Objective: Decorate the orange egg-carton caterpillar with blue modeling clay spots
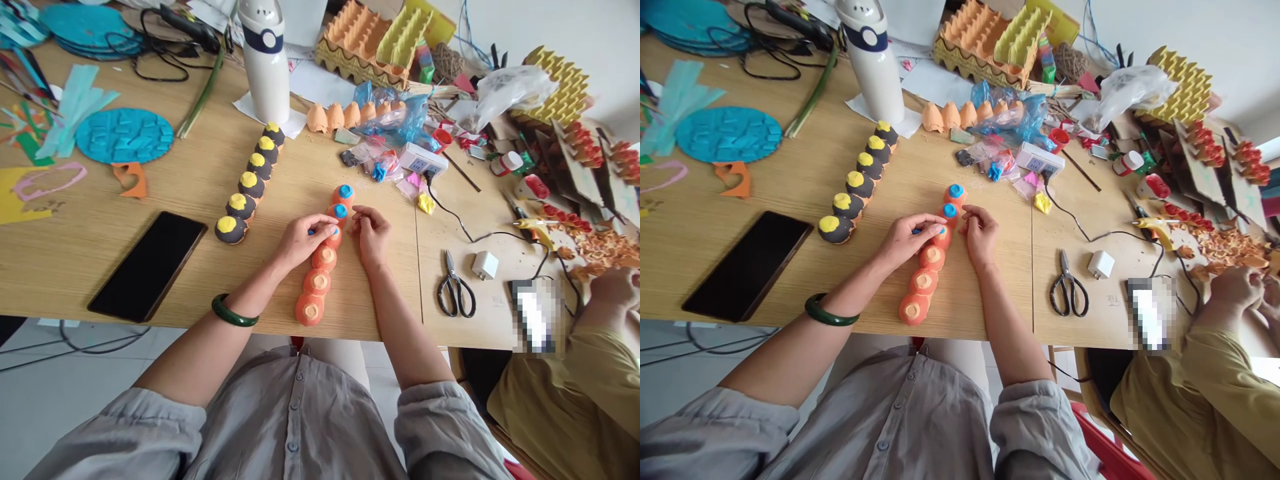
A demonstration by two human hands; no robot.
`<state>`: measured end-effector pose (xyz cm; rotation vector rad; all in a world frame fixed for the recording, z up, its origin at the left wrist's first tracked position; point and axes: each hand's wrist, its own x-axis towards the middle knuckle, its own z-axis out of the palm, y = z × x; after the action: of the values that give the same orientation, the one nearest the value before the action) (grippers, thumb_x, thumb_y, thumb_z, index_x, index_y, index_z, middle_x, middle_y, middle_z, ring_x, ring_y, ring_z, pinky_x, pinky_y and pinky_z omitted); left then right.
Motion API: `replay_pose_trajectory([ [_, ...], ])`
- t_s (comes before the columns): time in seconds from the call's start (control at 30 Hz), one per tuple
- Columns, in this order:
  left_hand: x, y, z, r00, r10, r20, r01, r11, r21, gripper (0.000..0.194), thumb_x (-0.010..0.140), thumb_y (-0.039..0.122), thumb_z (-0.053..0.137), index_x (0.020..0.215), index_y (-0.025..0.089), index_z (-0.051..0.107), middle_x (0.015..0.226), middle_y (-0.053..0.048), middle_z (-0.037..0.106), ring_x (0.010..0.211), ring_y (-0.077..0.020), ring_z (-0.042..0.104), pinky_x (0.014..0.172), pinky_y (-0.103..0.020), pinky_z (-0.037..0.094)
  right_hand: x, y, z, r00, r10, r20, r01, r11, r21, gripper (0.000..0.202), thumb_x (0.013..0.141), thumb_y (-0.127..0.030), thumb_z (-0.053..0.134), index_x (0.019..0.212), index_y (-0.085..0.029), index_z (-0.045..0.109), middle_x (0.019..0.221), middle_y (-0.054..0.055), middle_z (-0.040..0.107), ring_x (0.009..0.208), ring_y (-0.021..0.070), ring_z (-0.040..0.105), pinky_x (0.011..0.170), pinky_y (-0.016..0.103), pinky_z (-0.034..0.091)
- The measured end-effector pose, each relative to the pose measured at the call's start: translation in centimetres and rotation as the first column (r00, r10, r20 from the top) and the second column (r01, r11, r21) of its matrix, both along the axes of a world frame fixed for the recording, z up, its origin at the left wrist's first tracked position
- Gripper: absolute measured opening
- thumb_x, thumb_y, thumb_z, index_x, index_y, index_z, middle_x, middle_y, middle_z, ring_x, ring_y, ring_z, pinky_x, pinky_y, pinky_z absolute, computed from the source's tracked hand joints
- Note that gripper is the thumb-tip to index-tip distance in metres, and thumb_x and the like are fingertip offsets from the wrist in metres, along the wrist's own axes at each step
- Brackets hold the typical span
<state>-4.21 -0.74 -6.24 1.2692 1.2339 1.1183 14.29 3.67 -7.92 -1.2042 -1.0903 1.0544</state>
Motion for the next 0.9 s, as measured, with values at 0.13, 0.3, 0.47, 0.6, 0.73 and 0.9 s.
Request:
replay_pose_trajectory([
  [0.13,0.1,-0.2,1.0,0.975,0.044,0.216,-0.012,0.989,-0.148,0.047,0.084,0.058,0.091,0.106,0.016,0.088,0.061,0.007,0.050,0.053,-0.0094,0.037,0.048,-0.023,0.029,0.1,-0.5,-0.5,1.000,-0.012,-0.022,0.014,0.998,0.066,0.026,0.081,-0.037,0.064,0.096,-0.025,0.082,0.081,-0.001,0.069,0.062,0.0124,0.054,0.059,0.028,0.056],
  [0.3,-0.2,-0.1,3.1,0.744,0.255,0.618,-0.075,0.950,-0.302,0.038,0.101,0.053,0.084,0.106,0.015,0.086,0.064,0.006,0.052,0.052,-0.0069,0.044,0.049,-0.017,0.042,0.5,-1.7,-0.2,0.984,-0.047,0.173,-0.011,0.947,0.322,0.025,0.104,-0.038,0.064,0.109,-0.025,0.085,0.094,0.004,0.073,0.077,0.0176,0.068,0.063,0.032,0.058],
  [0.47,-0.2,-0.6,4.2,0.570,0.298,0.765,-0.036,0.940,-0.339,0.061,0.124,0.059,0.042,0.118,0.017,0.085,0.118,-0.011,0.085,0.115,-0.0187,0.083,0.105,-0.030,0.069,-0.4,-2.8,1.3,0.795,-0.289,0.533,-0.227,0.673,0.704,0.025,0.116,-0.034,0.067,0.134,-0.028,0.083,0.111,0.008,0.077,0.098,0.0250,0.073,0.086,0.045,0.063],
  [0.6,0.3,-1.8,4.1,0.616,0.095,0.782,0.115,0.971,-0.209,0.067,0.118,0.075,0.045,0.137,0.024,0.085,0.150,-0.012,0.081,0.157,-0.0336,0.068,0.124,-0.048,0.064,-1.7,-3.6,2.1,0.674,-0.375,0.636,-0.355,0.591,0.724,0.027,0.117,-0.037,0.072,0.141,-0.026,0.080,0.117,0.008,0.081,0.101,0.0247,0.070,0.088,0.043,0.062],
  [0.73,0.7,-2.5,3.6,0.649,-0.104,0.754,0.201,0.979,-0.038,0.075,0.104,0.089,0.063,0.148,0.032,0.082,0.160,-0.009,0.076,0.170,-0.0415,0.054,0.135,-0.059,0.053,-2.2,-4.1,2.2,0.665,-0.399,0.631,-0.391,0.535,0.749,0.023,0.117,-0.042,0.073,0.133,-0.026,0.080,0.110,0.006,0.083,0.098,0.0242,0.068,0.084,0.042,0.062],
  [0.9,0.0,-1.9,2.9,0.869,0.011,0.494,-0.083,0.989,0.125,0.059,0.102,0.077,0.078,0.137,0.029,0.088,0.131,-0.009,0.085,0.133,-0.0288,0.077,0.112,-0.039,0.064,-1.3,-3.8,2.6,0.914,-0.084,0.398,-0.160,0.824,0.543,0.018,0.118,-0.037,0.064,0.131,-0.032,0.075,0.124,0.008,0.082,0.110,0.0245,0.077,0.083,0.040,0.068],
])
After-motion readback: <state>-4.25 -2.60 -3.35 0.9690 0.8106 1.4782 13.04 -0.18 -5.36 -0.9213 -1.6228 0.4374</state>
